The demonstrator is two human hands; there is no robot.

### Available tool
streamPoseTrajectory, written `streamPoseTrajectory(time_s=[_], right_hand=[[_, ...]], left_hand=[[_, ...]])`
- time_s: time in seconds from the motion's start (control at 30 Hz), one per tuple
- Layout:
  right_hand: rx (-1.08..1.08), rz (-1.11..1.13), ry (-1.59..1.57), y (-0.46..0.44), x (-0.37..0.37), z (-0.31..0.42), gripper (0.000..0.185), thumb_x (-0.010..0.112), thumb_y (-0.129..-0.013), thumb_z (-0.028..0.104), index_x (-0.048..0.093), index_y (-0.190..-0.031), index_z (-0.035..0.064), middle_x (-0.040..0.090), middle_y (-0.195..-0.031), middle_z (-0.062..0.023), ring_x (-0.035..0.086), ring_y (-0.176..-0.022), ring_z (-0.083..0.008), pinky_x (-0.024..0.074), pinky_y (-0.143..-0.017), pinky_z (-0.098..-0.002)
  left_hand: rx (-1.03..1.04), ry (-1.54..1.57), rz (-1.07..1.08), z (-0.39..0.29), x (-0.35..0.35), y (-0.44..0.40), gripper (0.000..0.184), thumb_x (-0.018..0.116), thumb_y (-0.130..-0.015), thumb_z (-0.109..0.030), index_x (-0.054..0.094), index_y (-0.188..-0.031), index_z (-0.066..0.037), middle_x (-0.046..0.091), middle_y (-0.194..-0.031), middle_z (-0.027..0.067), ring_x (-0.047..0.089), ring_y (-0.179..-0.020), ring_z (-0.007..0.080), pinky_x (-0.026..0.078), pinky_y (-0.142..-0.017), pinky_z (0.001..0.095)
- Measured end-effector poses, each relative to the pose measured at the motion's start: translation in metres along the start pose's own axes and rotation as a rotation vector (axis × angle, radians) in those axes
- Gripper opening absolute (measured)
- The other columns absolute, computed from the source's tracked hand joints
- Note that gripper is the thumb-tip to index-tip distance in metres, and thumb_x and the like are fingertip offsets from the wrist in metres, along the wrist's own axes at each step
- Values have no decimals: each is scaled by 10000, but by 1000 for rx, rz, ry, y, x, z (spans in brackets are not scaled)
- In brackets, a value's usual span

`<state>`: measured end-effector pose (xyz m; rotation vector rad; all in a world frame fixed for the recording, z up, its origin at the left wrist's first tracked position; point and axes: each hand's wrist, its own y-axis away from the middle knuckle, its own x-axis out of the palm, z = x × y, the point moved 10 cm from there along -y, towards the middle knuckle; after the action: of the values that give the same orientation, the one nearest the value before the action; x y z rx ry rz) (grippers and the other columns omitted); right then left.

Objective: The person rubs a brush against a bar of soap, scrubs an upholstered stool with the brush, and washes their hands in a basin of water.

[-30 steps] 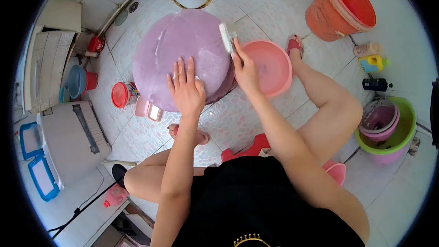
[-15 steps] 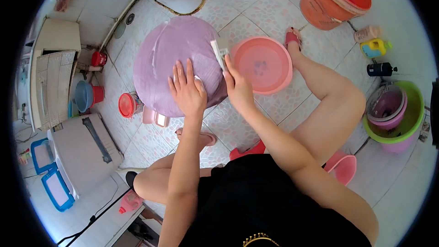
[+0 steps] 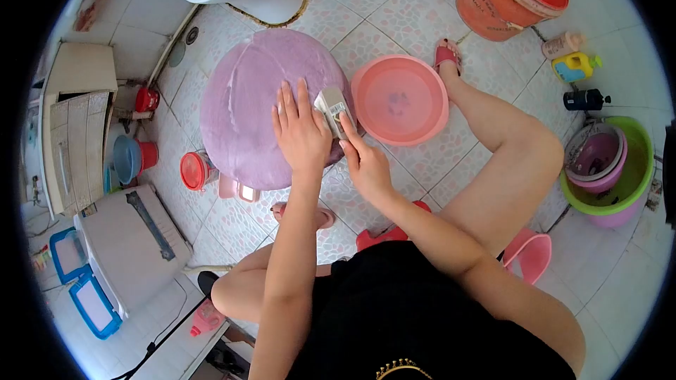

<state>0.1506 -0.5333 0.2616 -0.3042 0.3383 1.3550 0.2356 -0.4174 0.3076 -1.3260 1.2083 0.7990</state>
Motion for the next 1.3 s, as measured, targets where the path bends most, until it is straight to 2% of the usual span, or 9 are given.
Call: streamPoseTrajectory(time_s=[0.17,0.27,0.37,0.47,0.57,0.77,0.97,1.07,1.3], right_hand=[[-87,-75,-18,-40,3,2,517,536,-999,209,426,-1504,235,660,-737,-218,645,-656,-408,494,-592,-481],[19,35,55,-83,6,9,484,507,-1003,224,452,-1484,226,660,-736,-228,649,-660,-421,508,-617,-498],[-33,-8,75,-130,12,13,457,489,-1002,237,485,-1459,216,674,-775,-234,664,-715,-431,522,-673,-523],[28,55,245,-176,21,11,444,482,-1005,263,501,-1447,236,698,-958,-226,661,-897,-438,514,-791,-524],[12,50,253,-196,25,10,443,482,-998,265,511,-1438,221,692,-934,-239,657,-883,-449,505,-813,-550],[-74,97,280,-138,17,22,482,500,-999,226,450,-1475,166,677,-784,-249,664,-733,-447,513,-655,-551],[-162,66,316,-58,0,18,561,549,-981,180,383,-1517,184,640,-673,-215,647,-608,-401,506,-556,-513],[-293,7,392,-18,-8,9,603,580,-964,183,369,-1529,199,623,-635,-185,637,-555,-370,496,-515,-503],[-220,150,421,11,-18,20,637,610,-938,162,379,-1530,210,604,-612,-153,635,-539,-355,503,-500,-485]], left_hand=[[5,10,3,-1,-1,0,578,453,-944,-219,395,-1510,-117,402,-1534,211,382,-1422,355,248,-1185,492],[8,-14,1,-1,0,0,594,466,-928,-241,408,-1503,-103,415,-1524,210,386,-1423,341,264,-1178,492],[14,-25,3,-3,2,1,595,464,-931,-249,405,-1504,-101,408,-1527,215,379,-1426,349,262,-1179,491],[24,-29,-1,-3,3,1,594,458,-935,-252,402,-1505,-95,402,-1531,214,376,-1426,350,261,-1180,490],[26,-6,-17,-3,4,3,590,440,-946,-242,381,-1510,-80,388,-1543,204,368,-1432,341,249,-1185,489],[29,-6,-31,-2,5,4,602,422,-956,-249,351,-1517,-42,379,-1550,195,355,-1441,328,236,-1196,476],[14,38,-32,1,6,3,645,467,-929,-223,323,-1499,43,377,-1544,214,339,-1450,330,224,-1208,454],[-2,84,-37,3,3,3,654,477,-914,-194,315,-1493,64,369,-1548,216,334,-1452,330,225,-1209,449],[4,92,-31,6,3,4,663,485,-886,-171,331,-1483,71,380,-1539,228,353,-1439,339,244,-1202,453]])
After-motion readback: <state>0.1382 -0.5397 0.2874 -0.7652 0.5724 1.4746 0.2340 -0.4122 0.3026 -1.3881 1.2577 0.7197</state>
